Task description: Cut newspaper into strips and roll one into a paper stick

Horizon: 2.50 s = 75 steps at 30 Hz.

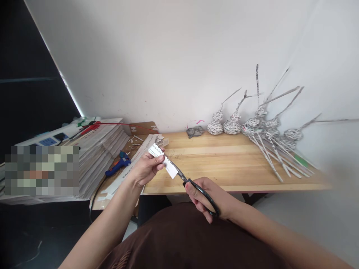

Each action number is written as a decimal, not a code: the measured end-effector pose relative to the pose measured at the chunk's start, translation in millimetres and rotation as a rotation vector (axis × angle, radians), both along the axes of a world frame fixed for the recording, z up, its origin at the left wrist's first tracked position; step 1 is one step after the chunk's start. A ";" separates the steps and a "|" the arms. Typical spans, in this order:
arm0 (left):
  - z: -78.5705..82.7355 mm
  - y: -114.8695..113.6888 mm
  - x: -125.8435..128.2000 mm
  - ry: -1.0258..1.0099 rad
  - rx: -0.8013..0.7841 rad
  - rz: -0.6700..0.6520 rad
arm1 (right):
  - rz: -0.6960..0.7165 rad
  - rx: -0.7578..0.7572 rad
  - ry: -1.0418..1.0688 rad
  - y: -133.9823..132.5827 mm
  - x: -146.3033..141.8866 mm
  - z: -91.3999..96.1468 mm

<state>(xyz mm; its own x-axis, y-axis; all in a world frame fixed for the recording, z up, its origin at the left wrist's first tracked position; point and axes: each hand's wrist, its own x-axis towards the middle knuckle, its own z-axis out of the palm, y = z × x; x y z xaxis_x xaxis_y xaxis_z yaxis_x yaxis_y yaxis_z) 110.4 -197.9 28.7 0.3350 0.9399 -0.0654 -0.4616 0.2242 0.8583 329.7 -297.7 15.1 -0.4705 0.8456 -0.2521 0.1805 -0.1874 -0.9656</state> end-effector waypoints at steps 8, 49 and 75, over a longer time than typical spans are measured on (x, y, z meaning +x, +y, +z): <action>-5.9 -14.4 12.4 0.052 0.009 -0.087 | 0.083 -0.034 0.146 4.9 -5.5 -6.1; 1.4 -7.1 3.0 0.047 0.141 -0.028 | 0.077 -0.015 0.144 1.6 1.3 -3.6; -3.0 -13.3 5.8 0.044 0.096 0.047 | 0.082 -0.006 0.238 1.0 0.6 -7.6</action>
